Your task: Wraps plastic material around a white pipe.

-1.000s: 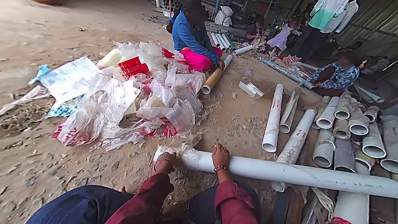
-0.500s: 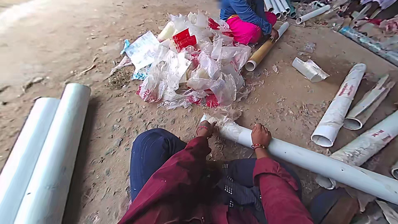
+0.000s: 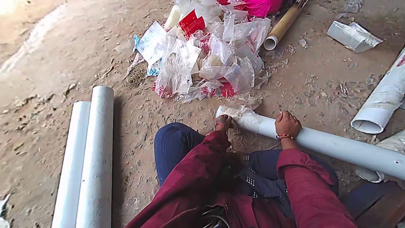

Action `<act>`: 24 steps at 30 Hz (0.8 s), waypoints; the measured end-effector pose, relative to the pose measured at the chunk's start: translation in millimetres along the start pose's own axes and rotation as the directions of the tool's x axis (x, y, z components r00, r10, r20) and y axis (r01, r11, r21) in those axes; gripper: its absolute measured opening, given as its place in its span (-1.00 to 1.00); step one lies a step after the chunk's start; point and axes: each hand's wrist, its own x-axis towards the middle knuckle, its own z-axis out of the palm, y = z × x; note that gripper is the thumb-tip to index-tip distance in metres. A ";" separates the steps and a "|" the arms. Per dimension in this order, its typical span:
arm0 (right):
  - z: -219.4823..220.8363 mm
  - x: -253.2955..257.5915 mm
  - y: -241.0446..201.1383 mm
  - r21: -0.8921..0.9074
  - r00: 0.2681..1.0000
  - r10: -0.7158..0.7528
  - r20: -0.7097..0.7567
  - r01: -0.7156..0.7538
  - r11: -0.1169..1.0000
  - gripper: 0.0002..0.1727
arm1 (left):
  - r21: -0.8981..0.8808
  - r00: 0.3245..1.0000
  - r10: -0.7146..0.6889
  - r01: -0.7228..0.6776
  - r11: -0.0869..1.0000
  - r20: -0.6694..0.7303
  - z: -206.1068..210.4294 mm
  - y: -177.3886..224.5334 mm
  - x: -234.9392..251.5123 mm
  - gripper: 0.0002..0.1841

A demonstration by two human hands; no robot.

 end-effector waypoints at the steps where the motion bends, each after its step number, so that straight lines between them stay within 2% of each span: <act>1: -0.2 0.5 -0.3 0.001 1.000 0.005 0.005 -0.005 1.000 -0.55 | 0.005 1.000 0.005 -0.005 1.000 -0.001 0.5 -3.5 1.8 -0.65; 4: -2.6 -0.6 -1.3 0.015 1.000 0.001 0.006 -0.001 1.000 -0.55 | 0.063 0.999 0.031 -0.031 0.998 0.010 -1.4 -8.1 3.2 -0.65; 7: -3.6 -4.3 -0.8 -0.002 1.000 -0.009 0.005 0.009 1.000 -0.55 | 0.330 0.989 0.035 -0.082 0.941 0.146 -14.9 -2.5 -1.2 -0.60; 9: -1.7 -5.3 -0.1 0.000 0.999 -0.036 -0.018 0.036 0.999 -0.56 | 0.518 0.975 0.061 -0.165 0.839 0.212 -21.2 1.4 -3.2 -0.53; 12: -1.4 -3.8 -0.9 -0.001 0.999 -0.051 -0.015 0.051 0.999 -0.56 | 0.681 0.967 0.201 -0.252 0.687 0.155 -19.1 0.6 -5.8 -0.59; 16: -1.4 -3.6 -0.9 -0.006 0.999 -0.038 0.014 0.038 0.999 -0.56 | 0.847 0.915 0.322 -0.362 0.389 0.243 -26.5 -28.2 52.6 -0.31; 18: -2.9 -0.6 -1.1 0.001 0.999 -0.033 0.037 0.033 0.999 -0.56 | 0.865 0.885 0.341 -0.416 0.280 0.315 -28.4 -22.6 68.8 -0.36; 20: -3.4 -1.3 -0.8 0.023 0.999 -0.030 0.038 0.029 0.999 -0.56 | 0.882 0.919 0.188 -0.386 0.270 0.345 -24.8 15.1 31.4 -0.48; 22: -2.8 -0.4 -0.2 0.045 0.999 -0.034 0.021 0.033 0.998 -0.57 | 0.864 0.936 0.146 -0.353 0.360 0.321 -21.9 41.1 -5.8 -0.54; 24: -4.8 1.2 -1.2 0.063 0.999 -0.024 0.042 0.022 0.998 -0.58 | 0.806 0.931 0.203 -0.364 0.467 0.302 -22.6 40.8 -7.5 -0.56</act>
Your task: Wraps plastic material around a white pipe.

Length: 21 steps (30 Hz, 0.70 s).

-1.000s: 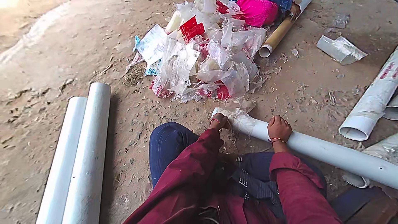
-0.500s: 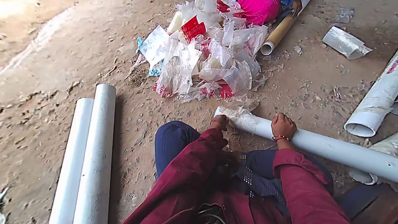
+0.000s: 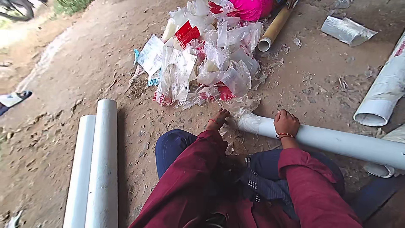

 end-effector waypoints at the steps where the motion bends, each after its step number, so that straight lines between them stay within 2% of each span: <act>1: 0.7 0.0 0.3 0.006 1.000 0.006 0.005 -0.006 1.000 -0.58 | -0.017 0.998 0.051 -0.052 0.998 -0.042 9.3 -13.9 10.8 -0.59; 3: 1.3 0.8 1.3 0.010 0.999 0.019 0.033 -0.020 1.000 -0.58 | 0.010 0.991 0.121 -0.120 0.993 -0.057 23.2 -35.6 32.5 -0.64; 5: -0.7 3.0 1.1 0.014 0.998 0.022 0.059 -0.023 1.000 -0.59 | 0.044 0.994 0.111 -0.111 0.993 -0.001 23.9 -40.3 45.4 -0.67; 8: -2.8 2.0 2.1 0.024 0.996 0.026 0.083 -0.028 0.999 -0.58 | 0.109 0.986 0.166 -0.162 0.981 -0.027 34.7 -46.9 50.0 -0.69; 10: -5.1 1.3 1.6 0.026 0.996 0.021 0.084 -0.023 0.999 -0.58 | 0.170 0.995 0.087 -0.094 0.981 0.047 23.3 -26.6 32.8 -0.64; 12: -6.0 1.4 1.4 0.018 0.996 0.020 0.087 -0.022 1.000 -0.58 | 0.161 0.997 0.074 -0.078 0.984 0.034 18.8 -18.0 20.9 -0.64; 14: -6.7 1.2 1.4 0.017 0.996 0.015 0.088 -0.017 1.000 -0.58 | 0.054 0.993 -0.095 0.091 0.994 0.075 5.8 0.6 7.5 -0.60; 15: -6.2 0.9 1.1 0.018 0.996 0.011 0.088 -0.012 1.000 -0.58 | -0.116 0.994 -0.091 0.084 0.990 -0.058 14.6 -12.6 8.0 -0.64; 17: -4.1 -0.5 -0.2 0.025 0.998 -0.019 0.059 0.018 1.000 -0.59 | -0.444 0.926 -0.185 0.021 0.896 -0.329 35.3 -42.1 13.2 -0.69; 18: -2.9 0.2 -0.9 0.017 0.999 -0.027 0.042 0.026 1.000 -0.59 | -0.511 0.890 -0.266 0.045 0.859 -0.370 37.3 -50.9 16.3 -0.66; 19: -1.6 -0.1 -1.2 0.008 0.999 -0.033 0.022 0.032 0.999 -0.58 | -0.538 0.877 -0.341 0.116 0.835 -0.339 32.1 -51.3 13.1 -0.61; 21: -0.6 -2.6 -1.3 -0.003 0.999 -0.033 0.015 0.033 0.999 -0.57 | -0.465 0.898 -0.345 0.191 0.865 -0.274 20.1 -44.9 4.5 -0.63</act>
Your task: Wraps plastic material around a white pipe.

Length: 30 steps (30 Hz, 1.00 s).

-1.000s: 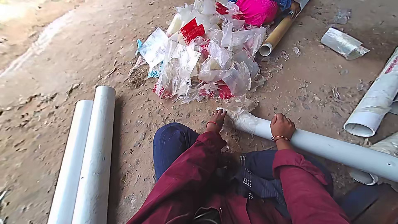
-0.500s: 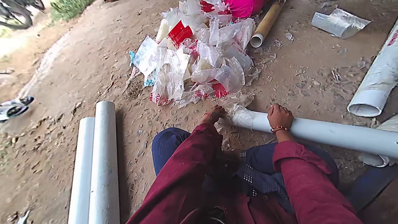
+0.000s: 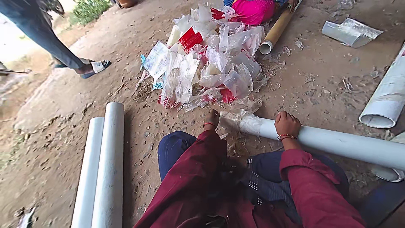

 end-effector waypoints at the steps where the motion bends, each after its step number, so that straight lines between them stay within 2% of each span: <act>1: 0.1 0.5 0.5 -0.001 1.000 -0.004 -0.013 0.004 1.000 -0.57 | 0.070 0.997 0.049 -0.053 0.996 0.063 -4.5 6.0 -1.7 -0.66; 3: 2.3 2.9 2.9 -0.003 0.999 -0.005 -0.034 0.005 1.000 -0.57 | 0.194 0.963 0.227 -0.252 0.948 0.143 3.9 -5.7 13.4 -0.63; 5: 2.9 4.2 3.3 0.006 1.000 0.004 -0.026 -0.004 1.000 -0.56 | 0.245 0.935 0.297 -0.339 0.908 0.194 11.2 -13.4 22.4 -0.54; 10: 0.5 8.3 1.3 0.011 0.999 0.027 0.032 -0.028 1.000 -0.55 | 0.392 0.929 0.132 -0.272 0.879 0.347 -8.7 33.5 -4.4 -0.42; 14: 0.6 10.0 1.2 0.015 0.999 0.033 0.031 -0.033 0.999 -0.56 | 0.485 0.906 0.155 -0.348 0.803 0.394 -0.7 24.3 15.6 -0.37; 15: 1.3 10.0 1.8 0.014 0.998 0.037 0.043 -0.038 0.999 -0.56 | 0.516 0.882 0.195 -0.416 0.749 0.428 6.2 7.7 35.5 -0.39; 16: 1.4 10.8 2.5 0.012 0.998 0.042 0.052 -0.042 0.999 -0.56 | 0.500 0.826 0.358 -0.552 0.668 0.435 16.8 -24.7 64.2 -0.42; 17: 1.2 12.0 3.4 0.010 0.997 0.048 0.056 -0.048 0.999 -0.55 | 0.442 0.724 0.552 -0.690 0.573 0.413 25.6 -52.6 86.9 -0.47; 18: 0.4 13.2 4.1 0.004 0.997 0.056 0.061 -0.057 0.998 -0.55 | 0.422 0.648 0.648 -0.758 0.497 0.401 27.8 -59.9 93.6 -0.51; 19: -0.9 13.4 4.0 0.006 0.996 0.061 0.062 -0.062 0.998 -0.55 | 0.506 0.751 0.434 -0.657 0.559 0.497 17.0 -26.7 71.0 -0.49; 20: -1.0 12.3 2.9 0.015 0.996 0.062 0.058 -0.063 0.998 -0.56 | 0.560 0.814 0.245 -0.549 0.621 0.527 8.1 5.1 47.7 -0.46; 21: 0.4 10.6 0.6 0.024 0.997 0.061 0.052 -0.062 0.998 -0.56 | 0.529 0.832 0.204 -0.497 0.688 0.516 0.4 19.6 31.4 -0.47; 23: -0.1 8.6 -2.3 0.024 0.998 0.049 0.030 -0.050 0.998 -0.56 | 0.365 0.832 0.326 -0.504 0.783 0.449 -6.1 14.7 23.8 -0.61; 24: -1.5 8.8 -1.1 0.022 0.999 0.045 0.010 -0.045 0.999 -0.57 | 0.288 0.822 0.429 -0.543 0.789 0.375 -3.6 5.4 27.6 -0.60; 26: -2.5 9.7 0.3 0.021 0.999 0.049 -0.021 -0.048 0.999 -0.59 | 0.184 0.822 0.564 -0.568 0.802 0.076 13.4 -14.2 39.1 -0.53; 27: -3.3 9.9 0.7 0.013 0.998 0.052 -0.020 -0.051 0.999 -0.60 | 0.153 0.915 0.393 -0.402 0.903 0.085 9.1 -2.5 31.8 -0.53; 28: -4.1 9.4 0.0 0.005 0.998 0.057 -0.005 -0.057 0.998 -0.60 | 0.136 0.973 0.198 -0.213 0.967 0.120 5.7 7.0 27.4 -0.52; 29: -4.8 9.3 -0.8 -0.007 0.998 0.061 0.012 -0.061 0.998 -0.60 | 0.097 0.995 0.054 -0.062 0.993 0.080 11.0 10.4 25.8 -0.48; 30: -5.0 9.6 -1.4 -0.016 0.997 0.070 0.031 -0.069 0.997 -0.59 | 0.019 0.997 -0.018 0.019 1.000 -0.073 29.1 3.4 32.2 -0.42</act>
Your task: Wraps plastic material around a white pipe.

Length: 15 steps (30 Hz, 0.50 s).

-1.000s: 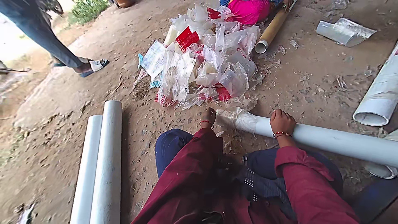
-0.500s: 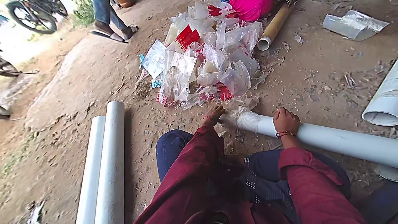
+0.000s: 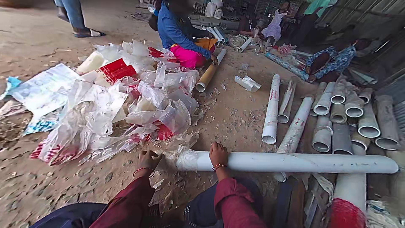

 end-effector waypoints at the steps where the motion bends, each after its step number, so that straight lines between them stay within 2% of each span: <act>1: 0.7 -0.3 -0.7 -0.006 1.000 0.007 0.015 -0.007 1.000 -0.59 | -0.081 0.994 -0.089 0.084 0.993 -0.064 11.4 -2.6 3.0 -0.29; 2: 2.8 -0.8 -1.0 -0.012 1.000 0.009 0.016 -0.009 1.000 -0.59 | -0.157 0.982 -0.188 0.181 0.971 -0.031 14.8 -2.8 4.7 -0.14; 3: 4.9 -1.6 -0.6 -0.017 1.000 0.004 0.000 -0.004 1.000 -0.59 | -0.260 0.961 -0.274 0.270 0.927 0.023 14.4 0.1 2.4 -0.09; 4: 6.3 -2.8 -0.6 -0.024 1.000 -0.008 -0.025 0.007 1.000 -0.60 | -0.329 0.942 -0.326 0.334 0.883 0.084 11.7 3.4 -2.0 -0.14; 5: 6.2 -3.2 -0.6 -0.027 0.999 -0.021 -0.047 0.020 0.999 -0.61 | -0.318 0.935 -0.317 0.352 0.880 0.158 4.1 9.6 -9.6 -0.24; 6: 6.5 -3.4 0.0 -0.031 0.998 -0.030 -0.055 0.028 0.999 -0.61 | -0.231 0.938 -0.267 0.316 0.920 0.223 -1.8 14.2 -13.9 -0.32; 8: 11.4 -4.5 1.4 -0.058 0.996 -0.044 -0.072 0.039 0.998 -0.62 | 0.082 0.968 -0.123 0.107 0.991 0.220 9.5 7.7 2.9 -0.52; 10: 14.8 -6.2 1.3 -0.079 0.992 -0.063 -0.110 0.054 0.995 -0.63 | 0.312 0.941 -0.102 -0.004 0.950 0.324 8.7 13.2 18.3 -0.53; 15: 18.6 -8.6 2.4 -0.111 0.951 -0.127 -0.280 0.100 0.989 -0.67 | 0.394 0.906 -0.181 0.018 0.919 0.382 -13.3 35.3 4.1 -0.54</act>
